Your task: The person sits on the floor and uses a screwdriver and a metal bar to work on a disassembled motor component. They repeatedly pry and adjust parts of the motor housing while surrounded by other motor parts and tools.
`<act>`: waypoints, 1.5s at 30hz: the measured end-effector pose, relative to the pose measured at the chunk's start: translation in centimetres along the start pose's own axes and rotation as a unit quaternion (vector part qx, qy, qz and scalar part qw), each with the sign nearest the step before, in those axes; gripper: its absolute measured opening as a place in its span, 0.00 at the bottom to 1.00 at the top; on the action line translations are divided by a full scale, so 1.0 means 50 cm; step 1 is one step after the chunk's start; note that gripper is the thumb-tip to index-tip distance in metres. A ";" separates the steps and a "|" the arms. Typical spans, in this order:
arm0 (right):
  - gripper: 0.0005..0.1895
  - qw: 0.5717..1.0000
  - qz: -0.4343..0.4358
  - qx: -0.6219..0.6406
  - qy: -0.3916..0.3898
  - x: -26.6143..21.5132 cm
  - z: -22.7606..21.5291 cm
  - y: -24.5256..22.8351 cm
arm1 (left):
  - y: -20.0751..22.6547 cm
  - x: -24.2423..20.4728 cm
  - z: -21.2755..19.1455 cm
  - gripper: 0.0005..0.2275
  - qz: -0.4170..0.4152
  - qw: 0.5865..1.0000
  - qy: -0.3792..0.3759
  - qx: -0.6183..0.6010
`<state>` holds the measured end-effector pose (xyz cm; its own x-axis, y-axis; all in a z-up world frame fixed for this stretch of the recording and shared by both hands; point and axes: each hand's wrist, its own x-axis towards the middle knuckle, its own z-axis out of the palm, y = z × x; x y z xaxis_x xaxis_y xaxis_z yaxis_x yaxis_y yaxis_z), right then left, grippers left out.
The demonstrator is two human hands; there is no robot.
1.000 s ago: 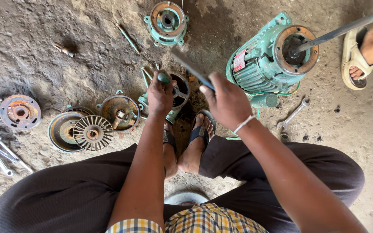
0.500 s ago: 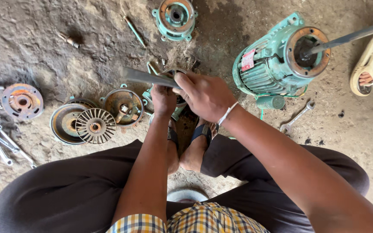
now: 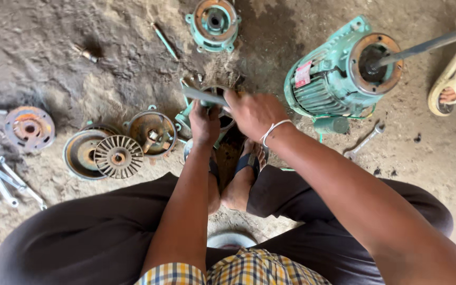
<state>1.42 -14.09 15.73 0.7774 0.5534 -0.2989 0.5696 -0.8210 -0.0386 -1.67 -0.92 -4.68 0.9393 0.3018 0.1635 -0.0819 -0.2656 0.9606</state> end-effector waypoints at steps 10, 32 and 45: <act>0.15 0.999 0.009 0.036 0.038 -0.016 -0.027 -0.018 | -0.021 0.008 0.012 0.15 0.046 0.997 -0.003 0.070; 0.12 0.912 -0.056 0.231 0.334 -0.075 0.038 0.037 | 0.031 0.019 -0.013 0.07 -0.044 0.999 -0.026 0.015; 0.16 0.921 0.153 0.239 0.265 -0.168 0.075 0.072 | 0.149 0.159 0.035 0.20 -0.141 0.891 -0.329 0.280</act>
<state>-4.04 -22.21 14.53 0.9753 0.1726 0.1381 0.2184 -0.8478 -0.4833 5.78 -2.10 3.41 0.9033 -0.1255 -0.4103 0.1935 -0.7343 0.6506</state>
